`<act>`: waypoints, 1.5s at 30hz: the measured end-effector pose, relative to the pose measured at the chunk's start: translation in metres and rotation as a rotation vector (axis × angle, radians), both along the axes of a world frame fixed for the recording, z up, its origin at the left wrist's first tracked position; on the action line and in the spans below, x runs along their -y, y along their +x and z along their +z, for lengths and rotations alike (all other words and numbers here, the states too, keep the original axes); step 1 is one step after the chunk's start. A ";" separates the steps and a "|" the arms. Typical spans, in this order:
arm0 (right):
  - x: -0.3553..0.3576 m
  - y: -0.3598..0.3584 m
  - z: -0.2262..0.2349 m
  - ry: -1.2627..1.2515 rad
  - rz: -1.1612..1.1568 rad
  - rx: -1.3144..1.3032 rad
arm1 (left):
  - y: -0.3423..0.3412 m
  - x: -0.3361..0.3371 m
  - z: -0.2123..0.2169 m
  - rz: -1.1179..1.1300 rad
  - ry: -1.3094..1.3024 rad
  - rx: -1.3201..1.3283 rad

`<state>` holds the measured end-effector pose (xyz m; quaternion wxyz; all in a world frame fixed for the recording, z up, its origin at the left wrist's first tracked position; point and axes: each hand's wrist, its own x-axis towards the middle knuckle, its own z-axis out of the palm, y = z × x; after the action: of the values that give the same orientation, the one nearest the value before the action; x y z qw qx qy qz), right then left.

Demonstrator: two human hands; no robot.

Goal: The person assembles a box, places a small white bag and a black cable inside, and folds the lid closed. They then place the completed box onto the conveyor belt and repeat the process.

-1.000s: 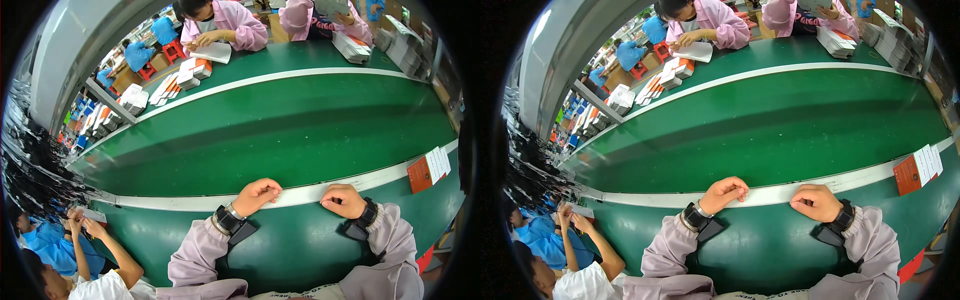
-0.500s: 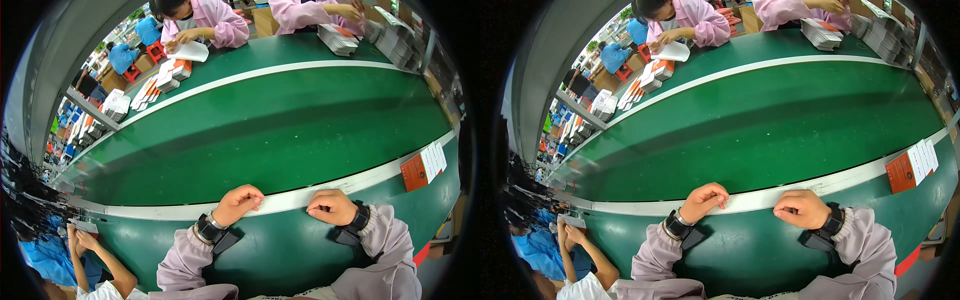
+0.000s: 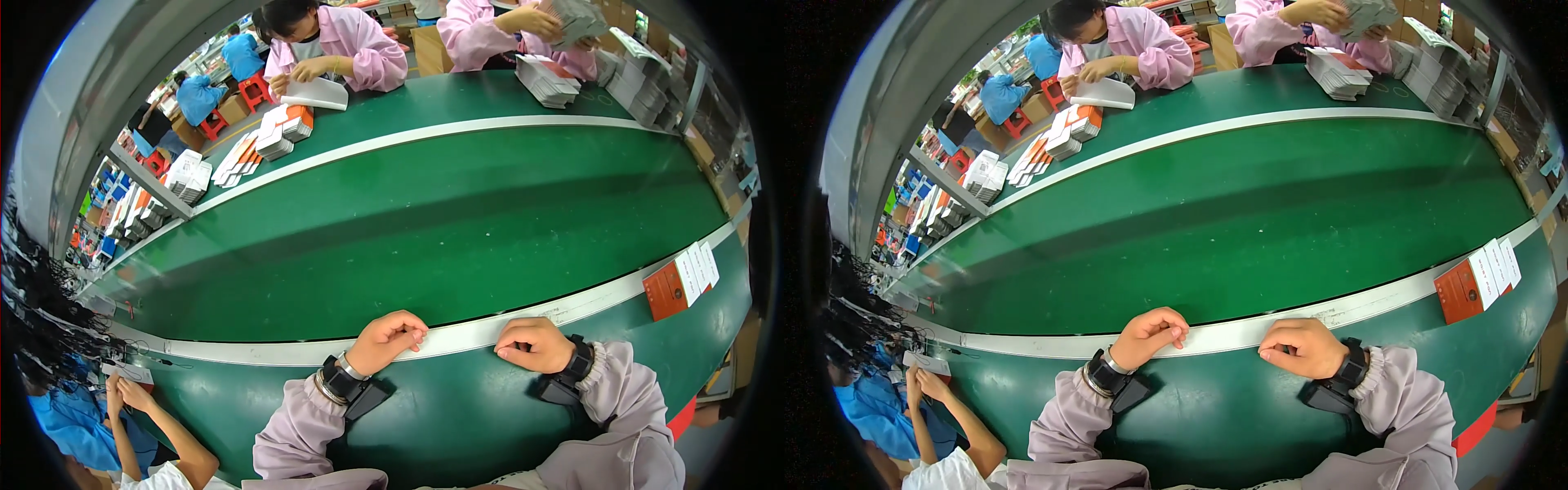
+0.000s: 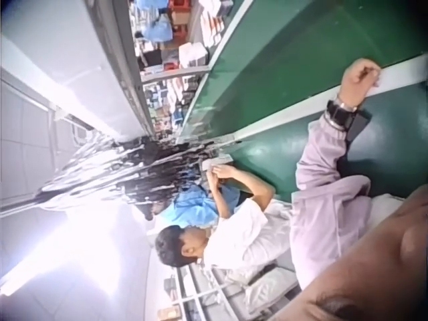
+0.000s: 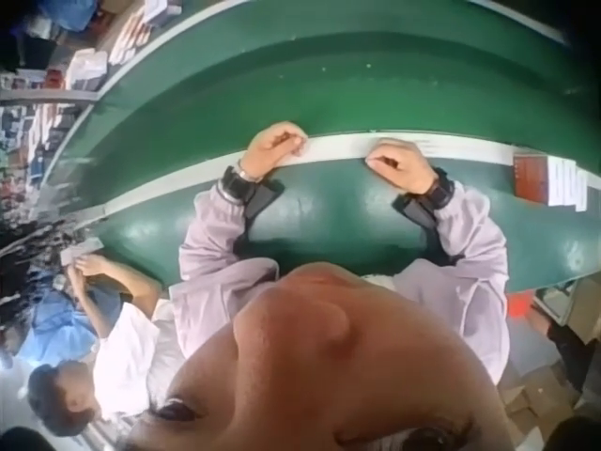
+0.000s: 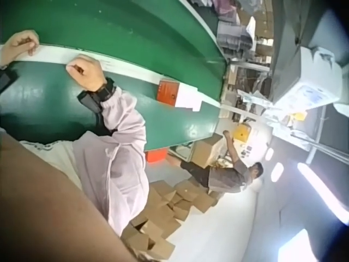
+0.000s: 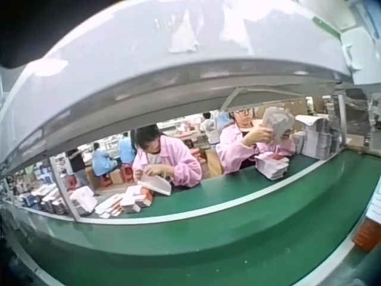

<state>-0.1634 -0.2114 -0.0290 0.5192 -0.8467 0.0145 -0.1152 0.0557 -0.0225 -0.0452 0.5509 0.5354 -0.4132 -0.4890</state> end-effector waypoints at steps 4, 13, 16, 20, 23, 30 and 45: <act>0.000 -0.001 -0.001 -0.009 -0.004 -0.023 | -0.001 -0.002 0.001 0.017 0.011 0.003; -0.001 0.002 0.003 -0.027 0.029 -0.029 | -0.002 -0.001 0.002 0.031 0.028 0.002; -0.003 0.000 0.001 -0.010 0.004 -0.023 | -0.002 0.001 0.003 0.032 0.019 0.004; -0.003 0.001 0.001 -0.035 -0.005 0.007 | -0.005 -0.002 0.001 0.021 0.027 0.009; -0.003 0.001 0.001 -0.016 -0.036 -0.022 | -0.001 0.000 0.000 0.028 0.010 0.021; -0.004 -0.002 -0.001 -0.012 -0.056 -0.025 | -0.002 -0.002 -0.004 0.017 -0.002 0.007; -0.004 -0.001 0.000 -0.033 -0.044 -0.014 | 0.000 -0.003 -0.007 -0.014 -0.024 0.020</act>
<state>-0.1641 -0.2075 -0.0288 0.5022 -0.8556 0.0349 -0.1207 0.0553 -0.0198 -0.0518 0.5497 0.5307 -0.4282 -0.4826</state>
